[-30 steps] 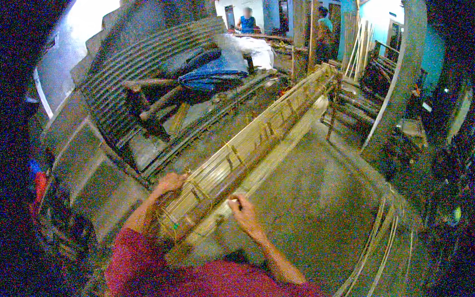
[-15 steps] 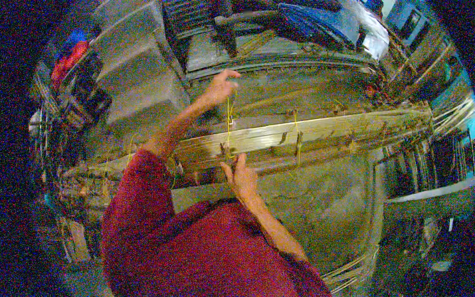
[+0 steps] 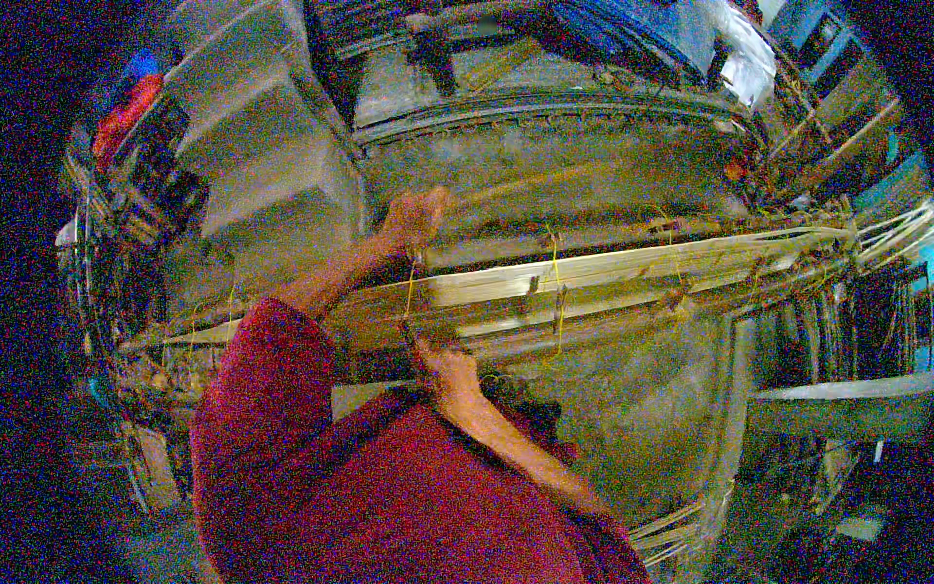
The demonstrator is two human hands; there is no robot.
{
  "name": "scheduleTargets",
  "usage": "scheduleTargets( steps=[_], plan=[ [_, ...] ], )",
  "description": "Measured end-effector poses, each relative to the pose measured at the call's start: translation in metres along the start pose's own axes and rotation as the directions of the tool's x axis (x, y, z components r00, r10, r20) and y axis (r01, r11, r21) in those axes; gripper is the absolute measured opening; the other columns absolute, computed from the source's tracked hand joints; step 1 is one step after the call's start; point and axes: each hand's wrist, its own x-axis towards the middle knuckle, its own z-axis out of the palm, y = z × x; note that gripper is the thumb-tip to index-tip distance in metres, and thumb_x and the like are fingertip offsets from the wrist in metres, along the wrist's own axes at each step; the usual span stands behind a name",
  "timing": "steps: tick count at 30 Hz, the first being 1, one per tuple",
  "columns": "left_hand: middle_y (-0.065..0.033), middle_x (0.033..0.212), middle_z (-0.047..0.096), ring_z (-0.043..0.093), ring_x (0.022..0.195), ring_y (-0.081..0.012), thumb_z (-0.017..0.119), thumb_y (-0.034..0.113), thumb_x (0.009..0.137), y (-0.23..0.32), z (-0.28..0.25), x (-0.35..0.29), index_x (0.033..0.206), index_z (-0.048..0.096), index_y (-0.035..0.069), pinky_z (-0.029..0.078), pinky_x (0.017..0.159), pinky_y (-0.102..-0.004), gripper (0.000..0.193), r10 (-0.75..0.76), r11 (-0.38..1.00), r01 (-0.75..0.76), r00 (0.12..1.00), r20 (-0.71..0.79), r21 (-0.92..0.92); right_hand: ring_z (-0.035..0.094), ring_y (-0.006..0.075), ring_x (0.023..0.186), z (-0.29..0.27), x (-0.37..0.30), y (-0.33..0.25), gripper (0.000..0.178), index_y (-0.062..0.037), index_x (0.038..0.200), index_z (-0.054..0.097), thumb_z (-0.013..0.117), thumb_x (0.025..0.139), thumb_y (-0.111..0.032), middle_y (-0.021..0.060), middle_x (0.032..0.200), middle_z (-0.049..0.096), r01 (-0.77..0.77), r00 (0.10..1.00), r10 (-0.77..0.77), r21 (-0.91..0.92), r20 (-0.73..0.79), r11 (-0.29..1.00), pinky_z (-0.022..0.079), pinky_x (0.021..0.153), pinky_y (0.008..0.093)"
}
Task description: The person picks up thin bamboo strips from the floor and places them on a wooden jig. They then use yellow string to tie the strips together at multiple points along the jig, repeating the process for several bundles.
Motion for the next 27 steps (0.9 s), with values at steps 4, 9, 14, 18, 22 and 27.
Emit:
scheduleTargets(
  steps=[4, 9, 14, 18, 22, 27],
  plan=[
    [-0.0155, 0.079, 0.059, 0.058, 0.077, -0.0318, 0.051, 0.031, 0.079, -0.005, -0.005, 0.005, 0.089, 0.054, 0.010, 0.045, 0.062, -0.0438, 0.024, 0.001, 1.000, -0.004, 0.989, 0.148, 0.015, 0.056, 0.0338, 0.062, -0.023, 0.004, -0.002, 0.007, -0.0066, 0.083, 0.055, 0.056, 0.076, -0.007, 0.0150, 0.068, 0.057, 0.061, 0.991, -0.051, -0.071, 0.125, 0.996, 0.044, 0.053, 0.0395],
    [-0.0199, 0.083, 0.058, 0.056, 0.080, -0.0376, 0.052, 0.033, 0.080, 0.047, -0.062, 0.015, 0.099, 0.054, 0.004, 0.045, 0.070, -0.0449, 0.034, 0.204, 0.973, -0.197, 0.978, 0.047, -0.118, 0.052, 0.0266, 0.062, -0.089, -0.021, 0.043, 0.013, -0.0017, 0.082, 0.052, 0.060, 0.076, -0.010, 0.0125, 0.070, 0.052, -0.172, 0.810, 0.163, 0.038, -0.564, 0.984, 0.042, 0.056, 0.0340],
    [-0.0215, 0.088, 0.057, 0.053, 0.086, -0.0394, 0.056, 0.029, 0.077, 0.153, -0.047, -0.002, 0.095, 0.055, 0.000, 0.042, 0.078, -0.0440, 0.034, 0.503, 0.772, -0.542, 0.840, -0.202, -0.332, 0.049, 0.0269, 0.075, -0.142, -0.035, 0.108, 0.031, -0.0007, 0.099, 0.049, 0.063, 0.075, -0.016, 0.0149, 0.087, 0.050, -0.328, 0.661, 0.100, -0.167, -0.744, 0.930, 0.042, 0.065, 0.0342],
    [-0.0231, 0.090, 0.056, 0.054, 0.087, -0.0371, 0.055, 0.018, 0.075, 0.231, -0.018, 0.029, 0.092, 0.055, -0.005, 0.044, 0.076, -0.0444, 0.028, 0.395, 0.877, -0.377, 0.919, 0.003, -0.298, 0.049, 0.0293, 0.081, -0.187, -0.041, 0.139, 0.041, -0.0014, 0.105, 0.047, 0.063, 0.075, -0.025, 0.0164, 0.097, 0.047, -0.556, 0.478, 0.198, -0.120, -0.856, 0.823, 0.042, 0.069, 0.0368],
    [-0.0243, 0.086, 0.058, 0.058, 0.081, -0.0379, 0.052, 0.003, 0.071, 0.288, 0.005, 0.070, 0.083, 0.057, -0.007, 0.046, 0.071, -0.0463, 0.017, 0.353, 0.919, -0.309, 0.921, 0.163, -0.245, 0.052, 0.0364, 0.083, -0.206, -0.059, 0.174, 0.043, -0.0025, 0.102, 0.047, 0.061, 0.075, -0.033, 0.0189, 0.095, 0.051, -0.616, 0.653, 0.416, -0.124, -0.632, 0.778, 0.043, 0.069, 0.0425],
    [-0.0256, 0.078, 0.057, 0.057, 0.075, -0.0403, 0.052, 0.003, 0.069, 0.287, 0.049, 0.091, 0.081, 0.059, -0.004, 0.046, 0.067, -0.0460, 0.016, 0.222, 0.895, -0.230, 0.973, -0.065, -0.383, 0.048, 0.0197, 0.060, -0.245, -0.053, 0.202, 0.024, 0.0002, 0.076, 0.053, 0.056, 0.075, -0.024, 0.0074, 0.065, 0.051, -0.380, 0.861, 0.375, 0.055, -0.344, 0.923, 0.039, 0.057, 0.0317]
  ],
)
